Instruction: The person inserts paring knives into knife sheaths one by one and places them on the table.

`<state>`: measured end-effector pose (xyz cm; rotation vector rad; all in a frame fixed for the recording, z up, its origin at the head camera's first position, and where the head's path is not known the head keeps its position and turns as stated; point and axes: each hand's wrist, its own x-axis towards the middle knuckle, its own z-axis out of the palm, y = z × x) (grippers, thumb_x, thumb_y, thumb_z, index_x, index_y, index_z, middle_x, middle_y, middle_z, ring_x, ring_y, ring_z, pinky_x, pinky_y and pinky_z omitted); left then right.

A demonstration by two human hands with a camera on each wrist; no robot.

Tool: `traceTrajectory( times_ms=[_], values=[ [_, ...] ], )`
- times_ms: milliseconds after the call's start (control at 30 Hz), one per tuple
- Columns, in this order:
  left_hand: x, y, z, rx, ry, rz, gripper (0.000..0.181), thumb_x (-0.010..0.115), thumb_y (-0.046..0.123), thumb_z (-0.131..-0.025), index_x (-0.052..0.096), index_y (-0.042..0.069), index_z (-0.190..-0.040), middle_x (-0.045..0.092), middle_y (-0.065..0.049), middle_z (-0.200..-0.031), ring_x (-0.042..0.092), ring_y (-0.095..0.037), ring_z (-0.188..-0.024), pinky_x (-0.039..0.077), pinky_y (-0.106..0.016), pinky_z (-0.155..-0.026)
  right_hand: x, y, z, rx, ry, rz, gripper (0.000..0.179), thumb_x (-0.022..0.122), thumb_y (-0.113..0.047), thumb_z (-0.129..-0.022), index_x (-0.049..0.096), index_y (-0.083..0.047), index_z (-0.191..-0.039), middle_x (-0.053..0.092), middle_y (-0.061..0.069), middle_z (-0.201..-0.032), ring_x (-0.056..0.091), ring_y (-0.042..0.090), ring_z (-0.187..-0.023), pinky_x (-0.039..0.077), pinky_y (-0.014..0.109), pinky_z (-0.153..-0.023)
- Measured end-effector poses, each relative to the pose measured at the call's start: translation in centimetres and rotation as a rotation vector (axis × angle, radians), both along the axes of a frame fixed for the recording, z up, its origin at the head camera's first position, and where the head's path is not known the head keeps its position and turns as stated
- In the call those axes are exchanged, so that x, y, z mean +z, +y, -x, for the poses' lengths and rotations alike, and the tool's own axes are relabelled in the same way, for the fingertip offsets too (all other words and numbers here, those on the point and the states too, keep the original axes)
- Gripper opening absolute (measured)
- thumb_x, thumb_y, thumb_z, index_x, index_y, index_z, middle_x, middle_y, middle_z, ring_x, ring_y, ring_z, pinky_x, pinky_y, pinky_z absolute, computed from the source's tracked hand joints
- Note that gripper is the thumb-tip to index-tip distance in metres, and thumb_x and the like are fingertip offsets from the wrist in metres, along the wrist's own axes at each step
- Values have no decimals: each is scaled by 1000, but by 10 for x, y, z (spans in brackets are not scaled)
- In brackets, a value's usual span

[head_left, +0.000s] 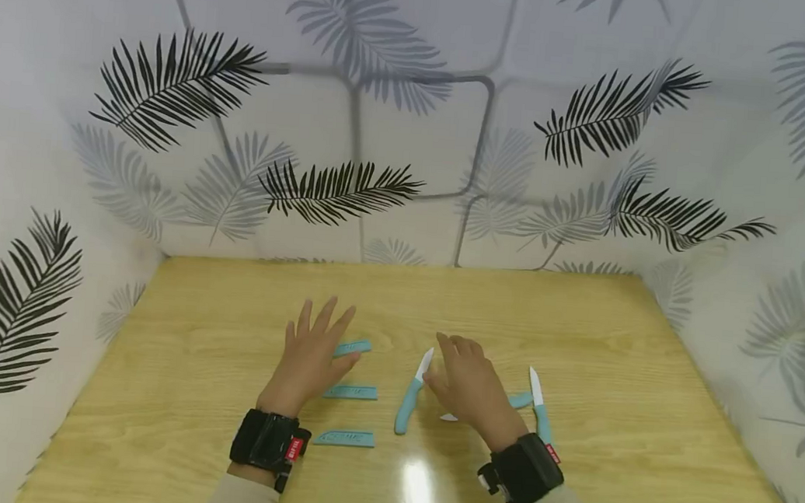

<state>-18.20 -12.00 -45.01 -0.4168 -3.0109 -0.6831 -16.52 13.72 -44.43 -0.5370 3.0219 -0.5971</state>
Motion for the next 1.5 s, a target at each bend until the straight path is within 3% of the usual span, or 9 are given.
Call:
traceTrajectory(
  times_ms=[200,367,533,633,733,867,1033,1167,1500],
  values=[
    [-6,1,-3,-17,3,-37,69,61,39,-94,31,17,-152,20,-19,-157,5,-49,-143,10,-71,-108,-3,-15,-2,-14,-19,-79,50,64,-32,-93,54,-1,-130,53,22,-128,48,43,-119,47,55,-91],
    [-8,3,-8,-36,-28,-82,69,59,39,-95,29,15,-152,22,-22,-155,7,-50,-142,13,-71,-108,-3,-28,-2,-18,15,-157,40,64,-34,-92,62,0,-114,65,16,-102,62,34,-91,55,43,-70],
    [-4,6,-17,-73,-84,-188,70,56,40,-96,25,14,-153,19,-24,-155,4,-50,-142,11,-71,-108,-7,-41,-2,-113,-9,-159,32,66,-31,-91,62,1,-97,61,10,-75,61,25,-64,49,31,-48],
    [-2,6,-21,-69,-60,-206,70,57,39,-96,27,12,-152,21,-25,-154,5,-50,-142,11,-71,-108,-11,-49,-2,-154,-1,-151,31,66,-28,-91,62,2,-92,58,9,-67,59,23,-55,47,28,-43],
    [-2,6,-22,-60,-38,-215,68,58,37,-96,29,11,-151,24,-25,-153,9,-51,-141,13,-70,-108,-16,-55,-4,-183,29,-137,30,66,-25,-91,60,1,-77,52,6,-58,55,19,-47,44,27,-39],
    [-4,6,-21,-51,21,-244,59,59,32,-96,39,9,-147,39,-20,-147,26,-44,-139,25,-64,-109,-19,-60,-5,-195,53,-121,38,67,-25,-90,54,-4,-60,46,2,-53,51,15,-45,41,24,-37],
    [-5,7,-21,-33,141,-282,43,60,26,-96,54,10,-136,56,-12,-133,50,-33,-125,43,-51,-101,-22,-61,-3,-194,44,-123,45,66,-31,-90,49,-9,-55,42,-1,-53,47,13,-45,38,24,-37],
    [-7,5,-23,-24,186,-273,38,61,25,-96,59,12,-131,60,-9,-129,54,-30,-121,47,-48,-98,-27,-62,-2,-211,26,-137,48,66,-33,-91,46,-11,-53,40,-2,-52,46,13,-45,39,25,-38],
    [-13,-3,-26,-15,189,-282,34,62,23,-95,63,10,-126,64,-7,-122,58,-27,-115,49,-45,-95,-35,-66,-3,-205,-13,-162,53,65,-30,-90,36,-14,-48,32,-4,-49,37,11,-43,30,23,-37]
  ],
)
